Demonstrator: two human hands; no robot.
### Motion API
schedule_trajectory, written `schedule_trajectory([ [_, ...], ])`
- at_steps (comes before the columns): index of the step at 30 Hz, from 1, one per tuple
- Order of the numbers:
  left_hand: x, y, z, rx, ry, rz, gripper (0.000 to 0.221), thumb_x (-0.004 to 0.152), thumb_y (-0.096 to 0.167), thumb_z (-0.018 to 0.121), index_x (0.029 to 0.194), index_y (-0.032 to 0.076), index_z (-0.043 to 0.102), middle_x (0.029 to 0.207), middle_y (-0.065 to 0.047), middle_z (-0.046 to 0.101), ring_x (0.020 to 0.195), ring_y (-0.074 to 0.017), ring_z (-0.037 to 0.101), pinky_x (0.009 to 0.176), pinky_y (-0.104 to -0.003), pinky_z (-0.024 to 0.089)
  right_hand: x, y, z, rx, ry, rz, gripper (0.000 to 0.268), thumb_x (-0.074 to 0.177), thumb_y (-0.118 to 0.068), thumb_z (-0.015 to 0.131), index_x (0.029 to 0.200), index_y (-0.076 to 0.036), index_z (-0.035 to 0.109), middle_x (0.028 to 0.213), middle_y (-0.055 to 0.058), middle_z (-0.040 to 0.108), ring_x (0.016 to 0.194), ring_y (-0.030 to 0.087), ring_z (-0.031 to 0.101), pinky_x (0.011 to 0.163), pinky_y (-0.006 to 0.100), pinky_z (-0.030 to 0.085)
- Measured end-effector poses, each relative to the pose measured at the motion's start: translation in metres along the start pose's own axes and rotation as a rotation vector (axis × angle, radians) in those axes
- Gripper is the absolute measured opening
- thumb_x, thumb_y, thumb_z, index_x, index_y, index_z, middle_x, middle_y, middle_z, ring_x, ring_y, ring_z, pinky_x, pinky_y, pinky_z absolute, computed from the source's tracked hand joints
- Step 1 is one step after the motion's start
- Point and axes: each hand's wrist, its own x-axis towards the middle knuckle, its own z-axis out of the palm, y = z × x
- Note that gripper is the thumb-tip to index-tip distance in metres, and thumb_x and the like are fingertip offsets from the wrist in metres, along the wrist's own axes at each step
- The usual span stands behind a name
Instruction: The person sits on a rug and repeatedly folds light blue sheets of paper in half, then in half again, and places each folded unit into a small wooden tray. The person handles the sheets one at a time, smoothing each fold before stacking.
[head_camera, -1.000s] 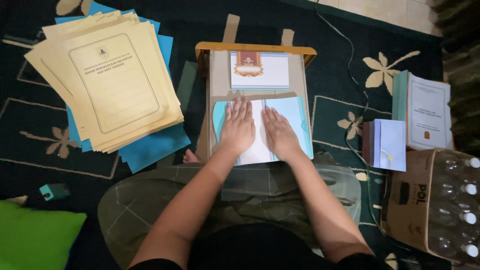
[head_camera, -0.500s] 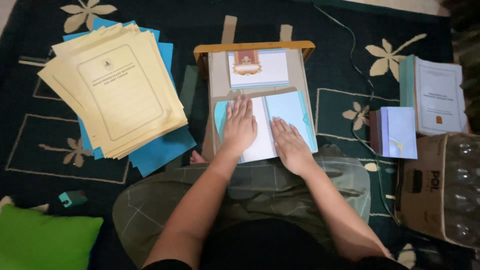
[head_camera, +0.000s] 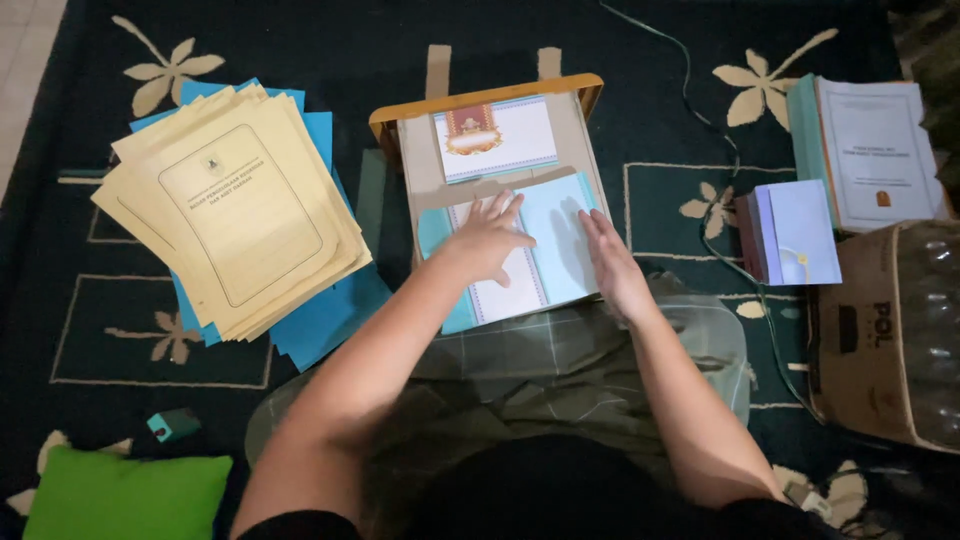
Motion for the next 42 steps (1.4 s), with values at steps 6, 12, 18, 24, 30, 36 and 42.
schedule_trajectory([
  [6, 0.001, 0.017, -0.032, 0.014, -0.098, 0.023, 0.095, 0.049, 0.026, 0.103, 0.133, 0.032, 0.059, 0.174, -0.013, 0.000, 0.160, -0.0355, 0.000, 0.126, -0.063, 0.011, 0.004, 0.010, -0.008, 0.098, 0.012, 0.008, 0.060, 0.113, -0.026, 0.030, 0.164, -0.002, 0.011, 0.171, 0.021, 0.015, 0.159, 0.034, 0.002, 0.128, 0.045, -0.003],
  [12, -0.013, 0.016, -0.057, 0.075, -0.098, 0.030, 0.081, 0.055, 0.044, 0.100, 0.121, 0.022, 0.060, 0.174, -0.014, 0.006, 0.161, -0.0344, 0.004, 0.128, -0.060, 0.013, 0.006, 0.014, -0.014, 0.106, 0.001, -0.009, 0.060, 0.114, -0.027, 0.029, 0.164, 0.000, 0.012, 0.171, 0.024, 0.015, 0.159, 0.035, 0.002, 0.128, 0.047, -0.002],
  [18, -0.019, 0.001, -0.052, 0.042, -0.076, -0.001, 0.091, 0.056, 0.064, 0.093, 0.132, 0.020, 0.068, 0.173, -0.014, 0.014, 0.160, -0.0327, 0.008, 0.128, -0.057, 0.015, 0.005, 0.009, -0.011, 0.151, -0.004, -0.017, 0.057, 0.113, -0.025, 0.031, 0.163, -0.001, 0.016, 0.170, 0.024, 0.018, 0.159, 0.036, 0.003, 0.128, 0.047, -0.002],
  [24, -0.058, -0.005, -0.063, -0.082, 0.013, -0.020, 0.101, 0.054, 0.064, 0.093, 0.136, 0.017, 0.057, 0.172, -0.019, 0.011, 0.159, -0.0356, 0.011, 0.127, -0.059, 0.017, 0.003, 0.006, -0.009, 0.157, -0.012, -0.039, 0.056, 0.113, -0.023, 0.030, 0.162, 0.000, 0.017, 0.170, 0.023, 0.020, 0.159, 0.034, 0.006, 0.129, 0.045, 0.000],
  [30, -0.066, -0.010, -0.059, -0.091, 0.012, -0.099, 0.107, 0.053, 0.066, 0.094, 0.135, 0.009, 0.055, 0.173, -0.021, 0.007, 0.160, -0.0359, 0.002, 0.124, -0.063, 0.018, 0.006, 0.008, -0.011, 0.116, 0.000, 0.019, 0.056, 0.113, -0.022, 0.031, 0.164, -0.003, 0.017, 0.171, 0.020, 0.019, 0.160, 0.033, 0.004, 0.128, 0.046, -0.002],
  [36, -0.061, -0.013, -0.048, -0.083, 0.008, -0.190, 0.122, 0.047, 0.071, 0.094, 0.137, 0.001, 0.053, 0.171, -0.025, 0.010, 0.159, -0.0391, 0.003, 0.123, -0.066, 0.018, 0.005, 0.006, -0.011, 0.111, 0.014, 0.026, 0.056, 0.112, -0.020, 0.032, 0.163, -0.001, 0.016, 0.170, 0.023, 0.019, 0.159, 0.036, 0.005, 0.129, 0.047, -0.002],
  [42, -0.064, -0.025, -0.016, -0.033, 0.066, -0.268, 0.080, 0.062, 0.070, 0.087, 0.117, 0.012, 0.074, 0.169, -0.017, 0.027, 0.158, -0.0378, 0.013, 0.124, -0.062, 0.013, 0.003, -0.001, -0.006, 0.120, -0.004, 0.023, 0.054, 0.112, -0.013, 0.032, 0.163, -0.004, 0.019, 0.170, 0.020, 0.021, 0.159, 0.034, 0.005, 0.128, 0.046, -0.001],
])
